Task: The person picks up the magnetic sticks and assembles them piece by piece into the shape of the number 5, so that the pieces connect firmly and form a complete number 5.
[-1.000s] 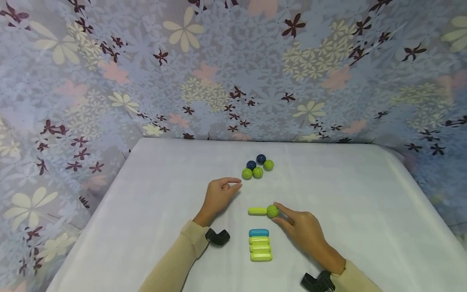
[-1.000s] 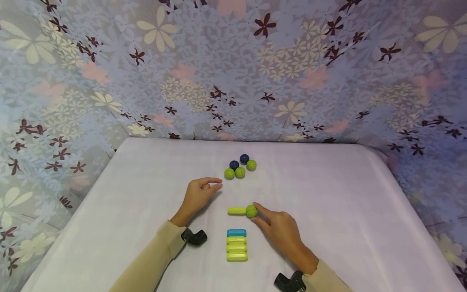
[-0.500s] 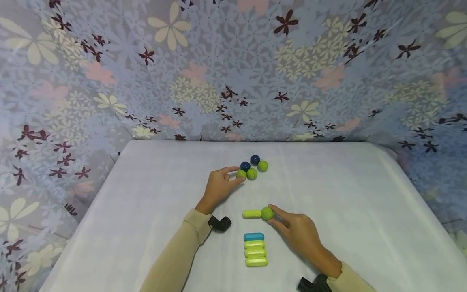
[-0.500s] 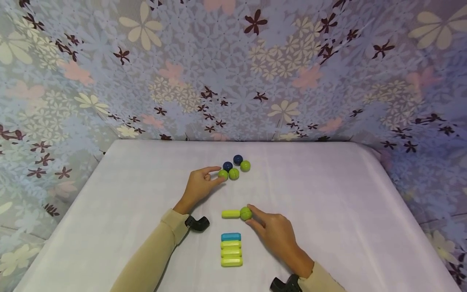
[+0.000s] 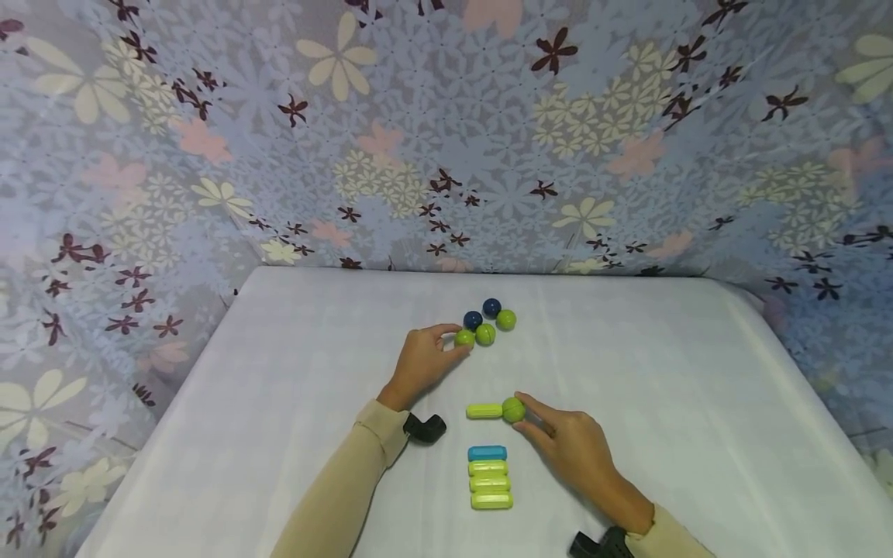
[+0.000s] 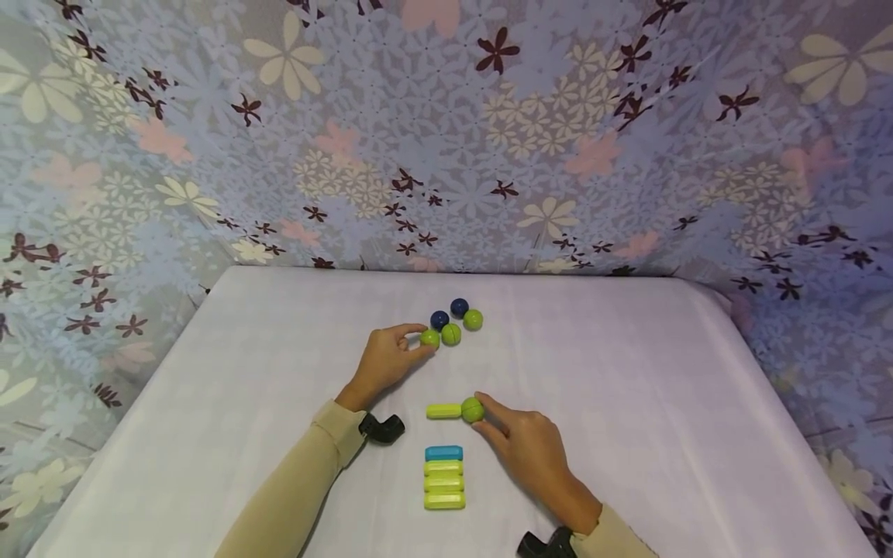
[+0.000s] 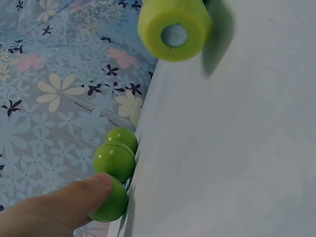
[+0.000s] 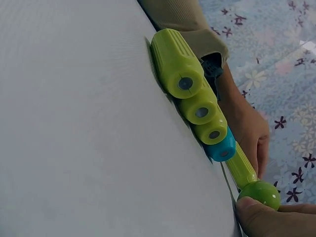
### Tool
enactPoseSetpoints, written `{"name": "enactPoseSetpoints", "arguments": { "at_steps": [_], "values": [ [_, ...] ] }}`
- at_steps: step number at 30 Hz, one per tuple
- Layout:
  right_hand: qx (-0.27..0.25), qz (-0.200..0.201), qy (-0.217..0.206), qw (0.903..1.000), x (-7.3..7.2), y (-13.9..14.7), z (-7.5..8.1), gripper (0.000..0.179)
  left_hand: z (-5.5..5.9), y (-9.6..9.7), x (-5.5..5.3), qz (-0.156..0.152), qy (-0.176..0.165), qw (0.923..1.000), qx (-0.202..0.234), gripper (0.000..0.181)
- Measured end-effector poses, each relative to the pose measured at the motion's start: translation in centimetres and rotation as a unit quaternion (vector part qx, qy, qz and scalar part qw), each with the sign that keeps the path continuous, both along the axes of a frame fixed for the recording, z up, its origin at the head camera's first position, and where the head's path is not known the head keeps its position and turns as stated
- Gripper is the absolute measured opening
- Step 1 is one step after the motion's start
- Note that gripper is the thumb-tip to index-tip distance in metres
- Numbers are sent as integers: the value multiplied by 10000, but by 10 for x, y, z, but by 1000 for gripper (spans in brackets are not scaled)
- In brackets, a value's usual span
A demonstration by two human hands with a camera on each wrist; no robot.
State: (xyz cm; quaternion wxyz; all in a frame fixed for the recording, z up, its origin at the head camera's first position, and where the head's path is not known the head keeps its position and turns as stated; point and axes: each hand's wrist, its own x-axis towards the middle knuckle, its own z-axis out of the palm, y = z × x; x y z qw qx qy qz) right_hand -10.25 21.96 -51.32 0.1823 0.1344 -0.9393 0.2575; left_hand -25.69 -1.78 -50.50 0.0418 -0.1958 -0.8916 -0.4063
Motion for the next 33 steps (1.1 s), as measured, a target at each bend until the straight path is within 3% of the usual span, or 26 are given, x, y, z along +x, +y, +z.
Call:
{"name": "enactPoseSetpoints", "arguments": {
  "at_steps": [5,9,16,23,33],
  "values": [
    [-56,6,-9,10000,1,1,2,46,1,-6,4,-32,82,9998,-150,38],
    [-58,-27,-89,9999,-1,-1,3,45,3,-15,12,-139,59,9999,-33,39],
    [13,-211,-378,9991,3,-1,3,46,-3,-28,40,-493,50,9986,-185,40],
    [-46,-116,-142,9998,-1,-1,2,46,1,-43,70,-811,229,9964,-112,34],
    [-61,-131,-177,9997,3,-1,1,46,0,-48,89,-982,191,9949,-79,28]
  ]
}}
